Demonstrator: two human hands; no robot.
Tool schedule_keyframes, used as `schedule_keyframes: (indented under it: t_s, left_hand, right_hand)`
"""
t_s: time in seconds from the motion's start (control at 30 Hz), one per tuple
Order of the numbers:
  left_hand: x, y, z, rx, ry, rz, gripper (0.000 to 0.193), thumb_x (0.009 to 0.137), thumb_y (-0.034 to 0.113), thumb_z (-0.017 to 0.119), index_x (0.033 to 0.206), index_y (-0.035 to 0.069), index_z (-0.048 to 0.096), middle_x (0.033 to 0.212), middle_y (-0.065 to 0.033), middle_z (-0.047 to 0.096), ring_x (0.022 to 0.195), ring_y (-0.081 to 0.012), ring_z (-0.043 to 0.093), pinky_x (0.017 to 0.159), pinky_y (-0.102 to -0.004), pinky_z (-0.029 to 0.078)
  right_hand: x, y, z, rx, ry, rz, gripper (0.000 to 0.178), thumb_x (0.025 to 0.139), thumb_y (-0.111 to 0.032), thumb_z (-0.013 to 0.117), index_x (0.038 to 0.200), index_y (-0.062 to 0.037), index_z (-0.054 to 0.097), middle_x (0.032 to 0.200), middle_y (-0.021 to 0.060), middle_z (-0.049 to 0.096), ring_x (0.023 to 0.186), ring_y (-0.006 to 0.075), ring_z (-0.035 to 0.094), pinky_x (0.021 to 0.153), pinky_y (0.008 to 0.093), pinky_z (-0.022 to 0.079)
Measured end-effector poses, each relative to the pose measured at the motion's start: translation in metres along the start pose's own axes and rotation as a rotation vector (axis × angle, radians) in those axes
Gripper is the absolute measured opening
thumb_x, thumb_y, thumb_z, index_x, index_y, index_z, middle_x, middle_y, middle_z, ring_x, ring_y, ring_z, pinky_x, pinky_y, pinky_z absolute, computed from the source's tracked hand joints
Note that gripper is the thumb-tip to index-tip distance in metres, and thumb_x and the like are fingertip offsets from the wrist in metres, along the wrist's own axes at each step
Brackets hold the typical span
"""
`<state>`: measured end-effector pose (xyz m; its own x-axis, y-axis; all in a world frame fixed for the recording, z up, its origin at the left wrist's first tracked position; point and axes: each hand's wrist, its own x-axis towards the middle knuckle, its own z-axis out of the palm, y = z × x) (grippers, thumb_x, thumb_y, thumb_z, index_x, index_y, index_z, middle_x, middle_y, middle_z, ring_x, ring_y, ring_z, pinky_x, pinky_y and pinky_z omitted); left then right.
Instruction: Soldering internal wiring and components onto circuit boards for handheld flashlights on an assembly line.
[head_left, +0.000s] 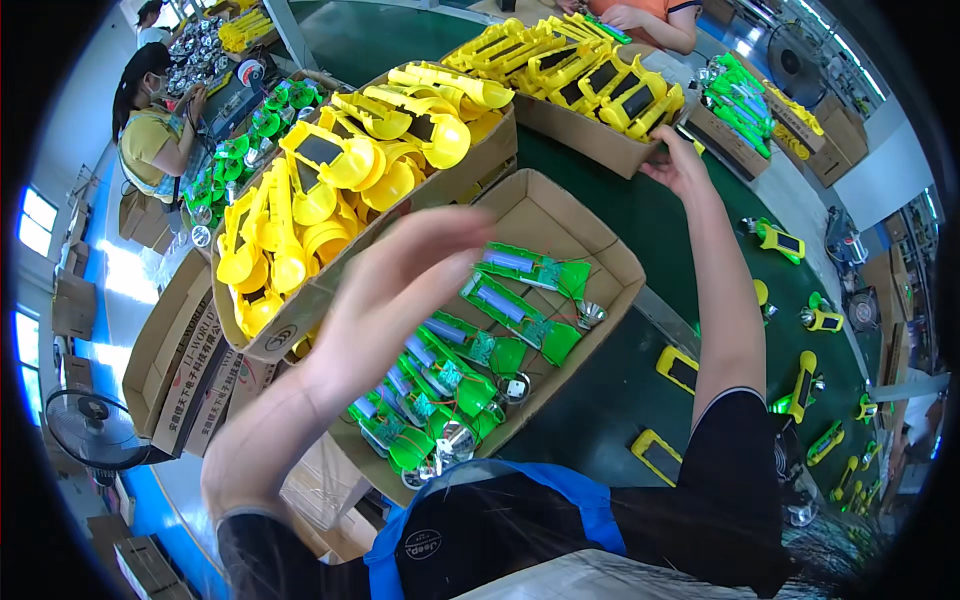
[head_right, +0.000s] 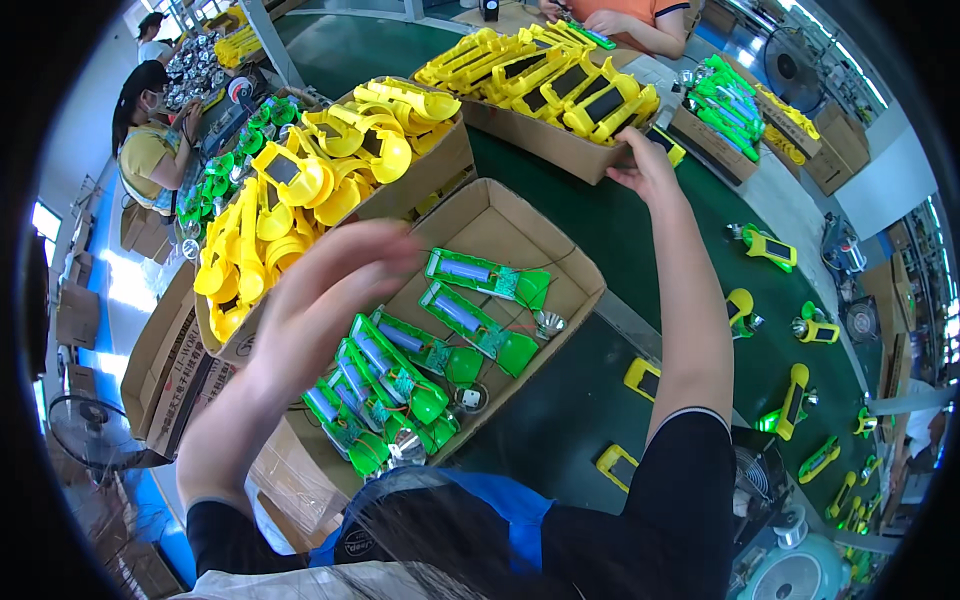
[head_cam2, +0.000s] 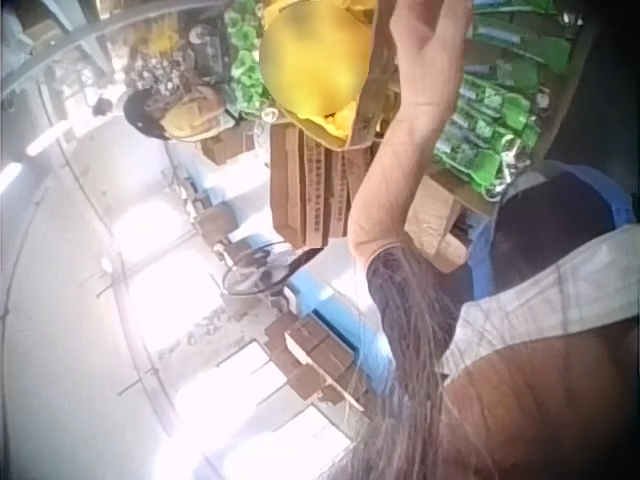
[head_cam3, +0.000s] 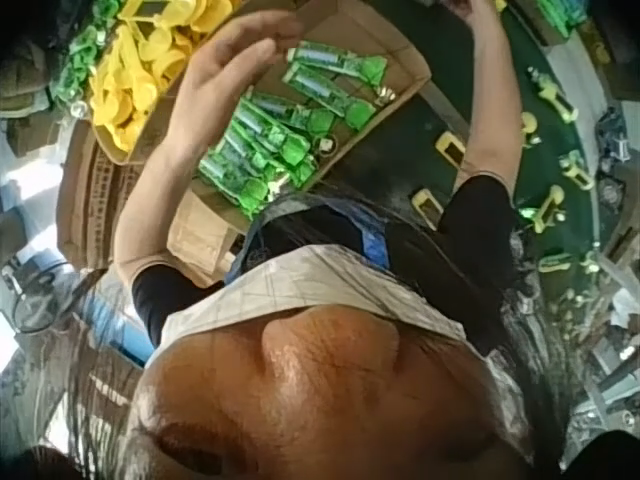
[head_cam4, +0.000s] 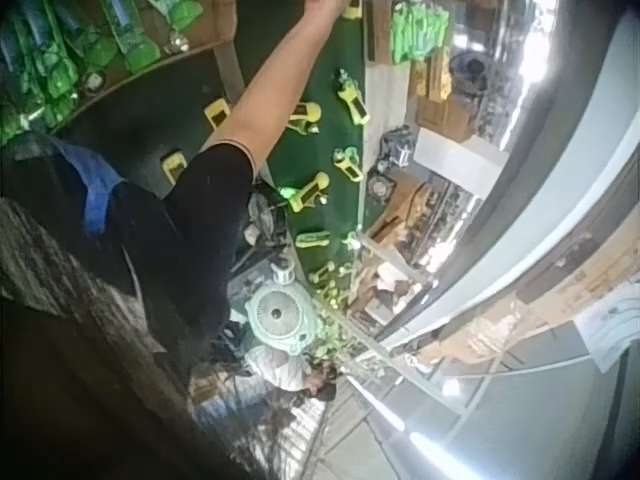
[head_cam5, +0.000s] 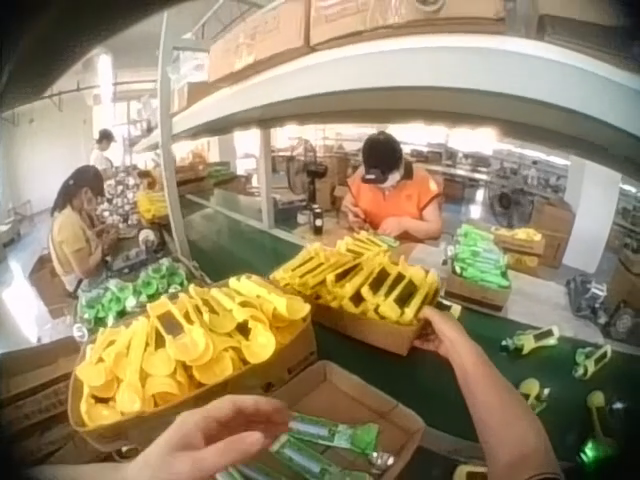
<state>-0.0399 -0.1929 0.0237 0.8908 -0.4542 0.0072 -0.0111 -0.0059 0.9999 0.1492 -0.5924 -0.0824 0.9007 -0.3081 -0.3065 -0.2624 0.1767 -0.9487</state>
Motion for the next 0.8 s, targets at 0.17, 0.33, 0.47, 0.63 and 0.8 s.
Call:
schedule_keyframes:
  t_s: [0.17,0.33,0.47,0.63,0.8]
  left_hand:
    - [0.147,-0.060,0.079,-0.695,-0.005,-0.357,0.073,0.094,0.036,0.053,0.140,-0.007,0.017,0.140,-0.0336,0.026,0.129,-0.0399,0.037,0.108,-0.0424,0.034]
    - [0.209,-0.104,0.156,-0.672,0.177,-0.446,0.097,0.080,0.067,0.055,0.141,0.000,0.022,0.140,-0.0245,0.031,0.125,-0.0390,0.038,0.104,-0.0465,0.034]
    - [0.202,-0.106,0.199,-0.729,0.358,-0.420,0.082,0.075,0.041,0.072,0.129,0.002,0.025,0.119,-0.0159,0.044,0.102,-0.0273,0.051,0.077,-0.0428,0.047]
    - [0.171,-0.098,0.216,-0.767,0.257,-0.387,0.070,0.078,0.029,0.067,0.128,0.003,0.026,0.119,-0.0167,0.045,0.103,-0.0278,0.052,0.079,-0.0457,0.048]
    - [0.102,-0.055,0.238,-0.674,0.176,-0.205,0.037,0.080,0.022,0.060,0.110,0.001,0.052,0.096,-0.0101,0.059,0.088,-0.0245,0.059,0.074,-0.0450,0.047]
  right_hand:
    - [-0.059,-0.005,-0.022,-0.015,0.101,-0.034,0.044,0.072,-0.032,0.069,0.104,-0.0056,0.054,0.087,0.0085,0.054,0.073,0.0202,0.056,0.060,0.0290,0.051]
    - [-0.128,-0.004,-0.069,-0.006,0.198,-0.064,0.036,0.074,-0.032,0.066,0.099,-0.0073,0.057,0.085,0.0048,0.057,0.073,0.0188,0.057,0.063,0.0299,0.050]
    - [-0.180,0.006,-0.085,0.011,0.255,-0.139,0.037,0.077,-0.029,0.064,0.104,-0.0064,0.054,0.087,0.0045,0.056,0.070,0.0192,0.058,0.061,0.0292,0.052]
    - [-0.251,0.015,-0.086,-0.002,0.270,-0.266,0.043,0.081,-0.028,0.060,0.114,-0.0021,0.049,0.098,0.0084,0.059,0.069,0.0176,0.060,0.062,0.0278,0.053]
    - [-0.329,0.026,-0.095,0.056,0.307,-0.407,0.053,0.082,-0.030,0.062,0.123,-0.0020,0.044,0.109,0.0100,0.058,0.084,0.0198,0.064,0.067,0.0291,0.053]
